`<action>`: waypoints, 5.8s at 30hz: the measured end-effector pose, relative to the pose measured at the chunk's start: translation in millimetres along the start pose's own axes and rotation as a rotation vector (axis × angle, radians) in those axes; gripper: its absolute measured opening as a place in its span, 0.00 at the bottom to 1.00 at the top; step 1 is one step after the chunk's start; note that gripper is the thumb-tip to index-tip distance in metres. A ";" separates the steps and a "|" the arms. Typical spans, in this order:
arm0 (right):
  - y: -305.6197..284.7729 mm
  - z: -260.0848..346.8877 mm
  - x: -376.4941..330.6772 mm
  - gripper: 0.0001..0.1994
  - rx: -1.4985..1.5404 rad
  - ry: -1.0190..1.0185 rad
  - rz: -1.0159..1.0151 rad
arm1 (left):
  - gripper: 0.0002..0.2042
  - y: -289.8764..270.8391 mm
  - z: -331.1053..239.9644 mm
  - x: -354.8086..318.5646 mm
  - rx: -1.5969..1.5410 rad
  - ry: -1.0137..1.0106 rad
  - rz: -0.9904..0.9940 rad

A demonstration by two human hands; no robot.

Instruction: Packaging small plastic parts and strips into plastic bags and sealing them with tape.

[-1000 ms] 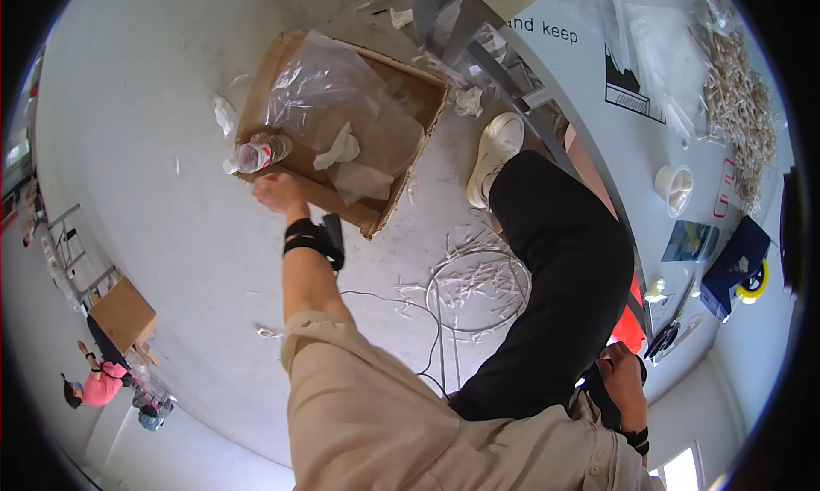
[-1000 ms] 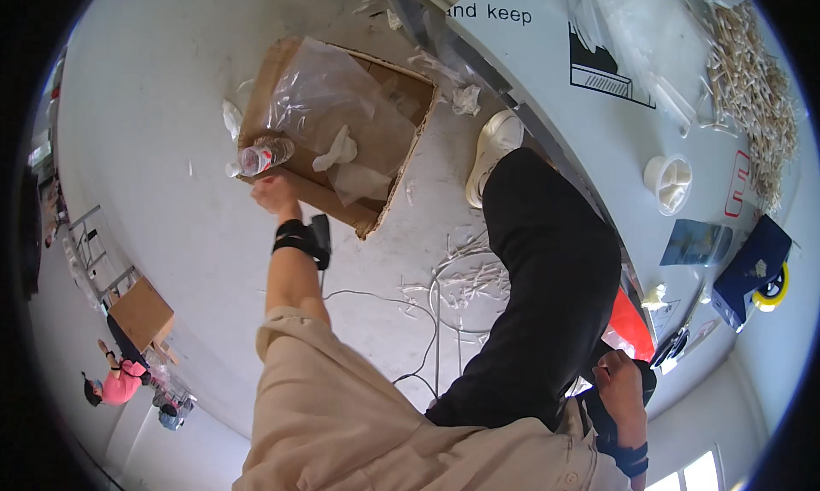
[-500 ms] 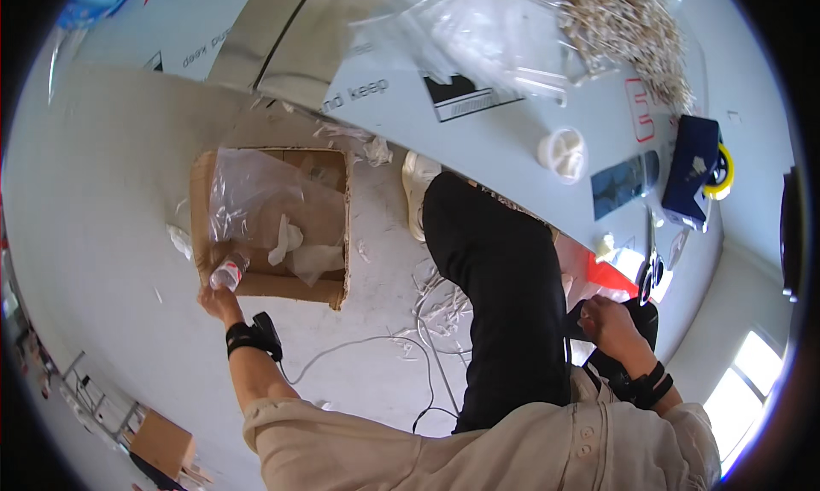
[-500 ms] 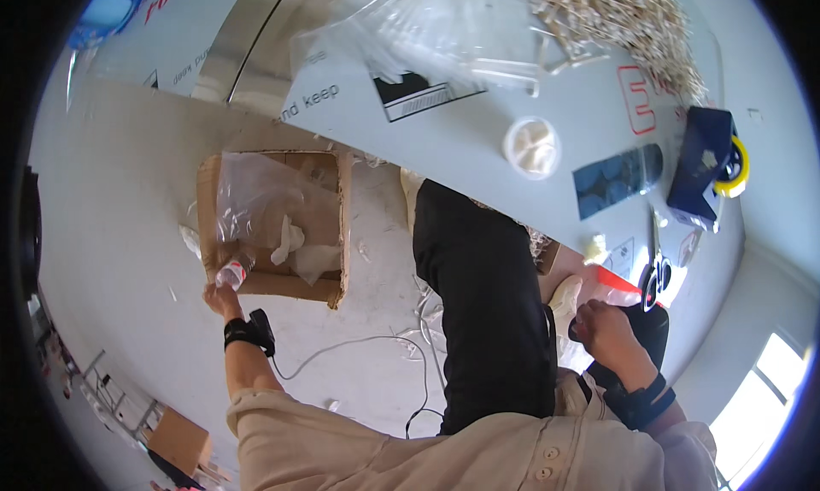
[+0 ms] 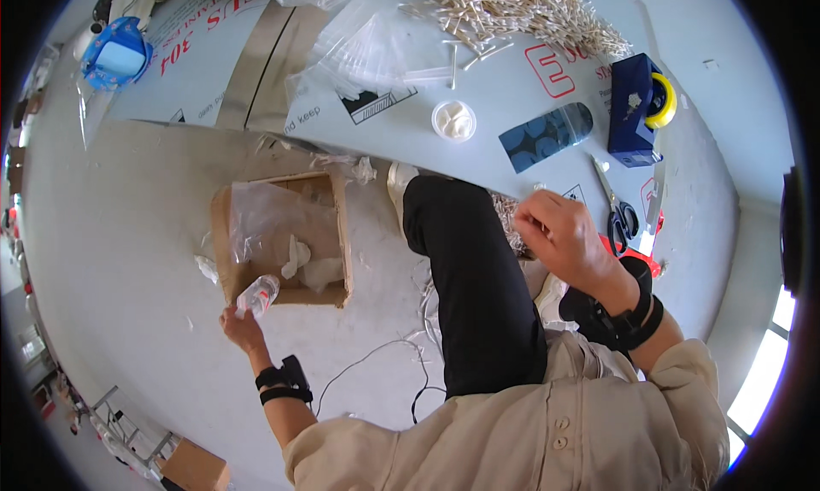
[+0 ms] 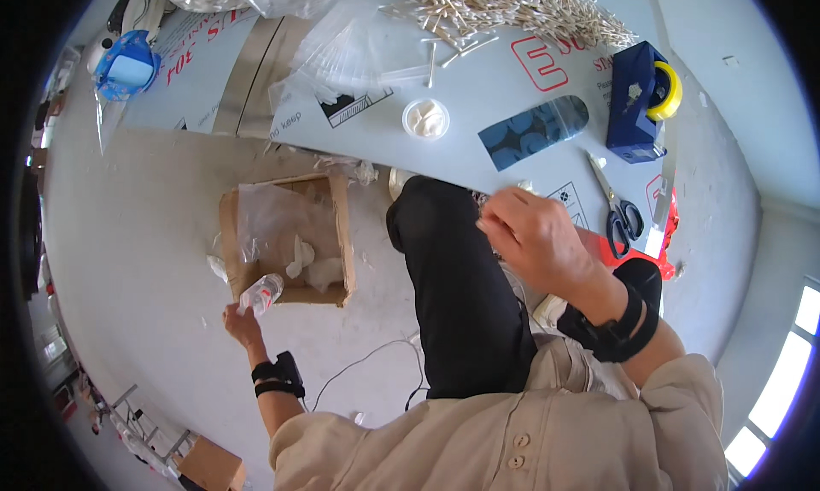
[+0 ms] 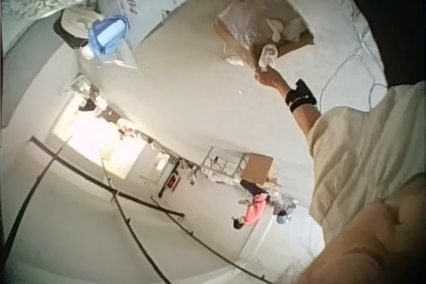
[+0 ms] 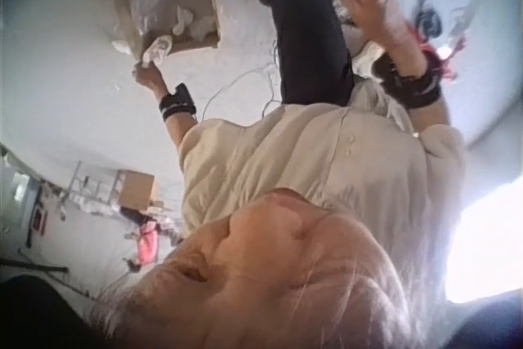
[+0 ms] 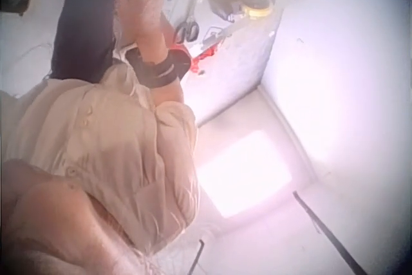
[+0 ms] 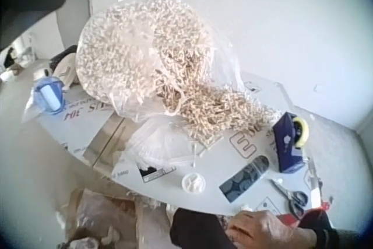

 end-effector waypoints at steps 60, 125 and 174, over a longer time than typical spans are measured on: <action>13.3 17.2 106.4 0.08 -0.469 -0.255 -0.100 | 0.05 180.8 -126.6 40.6 -0.427 -0.047 0.806; 19.4 40.0 48.8 0.07 -0.082 -0.113 -0.009 | 0.39 12.8 -224.6 -55.5 -2.264 0.085 0.394; 51.9 -53.0 9.1 0.07 1.066 0.328 -0.058 | 0.13 -70.6 -522.2 -74.9 -0.413 1.187 0.182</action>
Point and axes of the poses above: each hand's wrist, its own x-axis towards the middle knuckle, its own y-axis out of the palm, z = x × y, the point moved 9 cm from there along x, towards the middle knuckle, and after that the axes turned 10 degrees about z, right-handed, at the moved point
